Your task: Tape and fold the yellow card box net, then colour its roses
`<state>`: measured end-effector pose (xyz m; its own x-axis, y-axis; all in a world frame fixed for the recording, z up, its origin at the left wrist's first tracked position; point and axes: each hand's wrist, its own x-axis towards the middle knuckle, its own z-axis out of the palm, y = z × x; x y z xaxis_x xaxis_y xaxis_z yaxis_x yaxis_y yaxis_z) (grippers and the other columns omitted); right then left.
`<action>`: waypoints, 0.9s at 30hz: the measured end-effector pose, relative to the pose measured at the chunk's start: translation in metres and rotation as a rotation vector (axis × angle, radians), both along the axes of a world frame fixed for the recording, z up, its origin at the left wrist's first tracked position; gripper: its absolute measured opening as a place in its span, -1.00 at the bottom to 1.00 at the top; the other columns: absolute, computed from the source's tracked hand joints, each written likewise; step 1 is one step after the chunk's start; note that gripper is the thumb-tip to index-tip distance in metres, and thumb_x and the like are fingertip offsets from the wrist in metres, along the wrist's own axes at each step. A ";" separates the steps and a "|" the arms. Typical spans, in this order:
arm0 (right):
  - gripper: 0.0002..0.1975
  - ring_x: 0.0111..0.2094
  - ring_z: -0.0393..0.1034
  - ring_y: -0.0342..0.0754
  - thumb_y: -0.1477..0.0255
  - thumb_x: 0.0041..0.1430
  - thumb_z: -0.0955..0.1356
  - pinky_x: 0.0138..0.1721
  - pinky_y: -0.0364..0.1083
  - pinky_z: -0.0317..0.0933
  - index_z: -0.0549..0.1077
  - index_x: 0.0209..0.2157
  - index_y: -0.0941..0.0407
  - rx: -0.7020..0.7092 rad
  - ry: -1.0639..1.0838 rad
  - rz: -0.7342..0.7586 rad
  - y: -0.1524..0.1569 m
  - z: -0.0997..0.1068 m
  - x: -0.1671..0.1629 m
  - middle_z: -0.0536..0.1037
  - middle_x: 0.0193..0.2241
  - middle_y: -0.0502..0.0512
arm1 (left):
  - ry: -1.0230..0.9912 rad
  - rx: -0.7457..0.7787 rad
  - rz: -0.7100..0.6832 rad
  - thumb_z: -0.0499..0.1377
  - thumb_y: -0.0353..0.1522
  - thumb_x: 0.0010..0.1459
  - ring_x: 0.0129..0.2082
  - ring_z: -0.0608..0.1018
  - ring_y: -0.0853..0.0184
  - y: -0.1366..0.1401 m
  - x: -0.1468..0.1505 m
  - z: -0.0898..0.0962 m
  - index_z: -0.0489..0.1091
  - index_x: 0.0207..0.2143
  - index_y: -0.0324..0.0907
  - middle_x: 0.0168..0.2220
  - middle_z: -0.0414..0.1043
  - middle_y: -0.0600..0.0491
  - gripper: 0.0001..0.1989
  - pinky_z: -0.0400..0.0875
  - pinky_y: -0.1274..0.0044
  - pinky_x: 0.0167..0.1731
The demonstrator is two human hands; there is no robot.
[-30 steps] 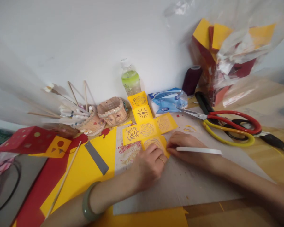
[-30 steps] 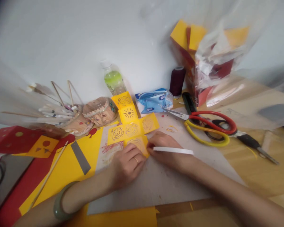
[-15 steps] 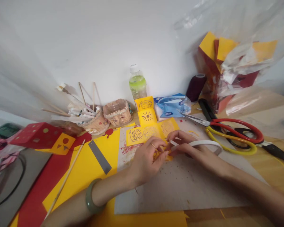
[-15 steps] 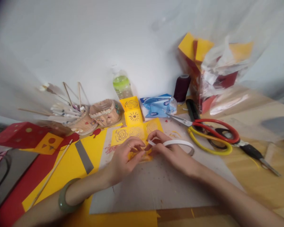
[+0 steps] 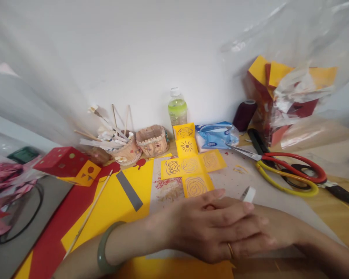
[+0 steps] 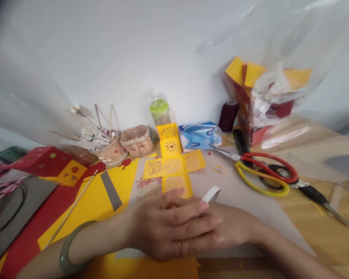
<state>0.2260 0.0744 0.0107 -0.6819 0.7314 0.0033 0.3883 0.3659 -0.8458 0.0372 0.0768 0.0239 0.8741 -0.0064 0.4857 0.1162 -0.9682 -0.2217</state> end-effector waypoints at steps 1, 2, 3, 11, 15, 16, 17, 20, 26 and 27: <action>-0.68 -0.14 0.42 -0.02 0.30 0.04 0.31 -0.12 -0.12 0.32 0.47 -0.12 -0.03 -0.026 0.006 0.066 -0.001 0.002 -0.002 0.55 -0.23 0.06 | 0.010 -0.008 0.006 -0.01 -0.42 0.21 0.08 0.30 0.31 -0.001 -0.001 0.004 0.32 -0.04 -0.11 0.05 0.33 0.09 -0.72 0.23 0.38 0.05; -0.67 -0.12 0.41 -0.02 0.34 0.08 0.27 -0.10 -0.10 0.30 0.46 -0.10 0.01 -0.054 0.009 0.125 -0.002 0.005 -0.005 0.54 -0.20 0.09 | 0.013 -0.003 0.015 -0.01 -0.44 0.20 0.05 0.34 0.27 -0.003 -0.002 0.007 0.31 -0.03 -0.19 0.02 0.36 0.03 -0.71 0.28 0.37 0.00; -0.67 -0.11 0.40 -0.01 0.38 0.11 0.23 -0.08 -0.09 0.29 0.46 -0.09 0.05 -0.079 0.008 0.171 -0.004 0.010 -0.009 0.54 -0.18 0.11 | 0.009 0.009 0.024 0.00 -0.45 0.19 0.02 0.37 0.23 -0.003 -0.004 0.010 0.30 -0.02 -0.25 0.00 0.37 -0.02 -0.70 0.32 0.37 -0.04; -0.76 -0.30 0.43 -0.11 0.50 0.12 0.20 -0.27 -0.18 0.30 0.50 -0.30 0.15 -0.051 -0.040 0.206 -0.022 0.040 -0.024 0.55 -0.34 0.08 | -0.067 0.048 -0.033 -0.06 -0.44 0.17 -0.26 0.53 0.21 -0.008 -0.027 0.015 0.34 -0.12 -0.34 -0.22 0.49 -0.17 -0.71 0.49 0.44 -0.35; -0.67 -0.37 0.42 -0.10 0.28 0.22 0.18 -0.31 -0.16 0.26 0.48 -0.37 0.16 -0.086 0.022 0.121 -0.029 0.042 -0.017 0.55 -0.43 0.09 | -0.211 -0.146 0.089 -0.09 -0.45 0.23 -0.32 0.55 0.34 -0.002 -0.033 0.015 0.32 -0.10 -0.22 -0.28 0.52 -0.04 -0.74 0.48 0.52 -0.36; -0.65 -0.39 0.42 -0.11 0.26 0.24 0.17 -0.31 -0.15 0.24 0.47 -0.38 0.16 -0.084 0.050 0.085 -0.031 0.042 -0.015 0.54 -0.46 0.07 | -0.277 -0.237 0.118 -0.06 -0.45 0.23 -0.33 0.55 0.38 0.000 -0.033 0.015 0.32 -0.11 -0.19 -0.29 0.53 -0.01 -0.76 0.47 0.55 -0.34; -0.64 -0.41 0.42 -0.11 0.26 0.25 0.15 -0.29 -0.15 0.23 0.45 -0.37 0.16 -0.079 0.078 0.051 -0.032 0.043 -0.013 0.54 -0.49 0.06 | -0.347 -0.331 0.137 -0.03 -0.46 0.23 -0.34 0.55 0.41 0.000 -0.033 0.014 0.34 -0.14 -0.18 -0.31 0.53 0.02 -0.78 0.46 0.58 -0.34; -0.68 -0.40 0.42 -0.12 0.28 0.28 0.12 -0.24 -0.11 0.22 0.41 -0.23 0.14 -0.106 0.163 0.027 -0.036 0.042 -0.006 0.53 -0.46 0.04 | -0.477 -0.602 0.175 0.06 -0.43 0.19 -0.41 0.55 0.43 -0.001 -0.030 0.011 0.42 -0.22 -0.20 -0.37 0.53 0.04 -0.84 0.46 0.62 -0.37; -0.66 -0.36 0.40 -0.06 0.24 0.24 0.15 -0.26 -0.07 0.24 0.45 -0.24 0.11 0.044 0.020 -0.142 -0.021 0.029 0.025 0.51 -0.43 0.06 | -0.513 -1.065 0.330 0.12 -0.43 0.11 -0.27 0.55 0.38 0.005 -0.028 -0.001 0.37 -0.06 -0.14 -0.15 0.48 0.00 -0.70 0.49 0.55 -0.31; -0.66 -0.34 0.40 -0.04 0.23 0.24 0.15 -0.25 -0.05 0.24 0.45 -0.26 0.10 0.125 -0.029 -0.244 -0.012 0.025 0.033 0.51 -0.42 0.07 | -0.528 -1.057 0.359 0.13 -0.44 0.10 -0.24 0.54 0.38 0.009 -0.030 -0.004 0.33 -0.02 -0.14 -0.10 0.45 -0.02 -0.65 0.49 0.54 -0.31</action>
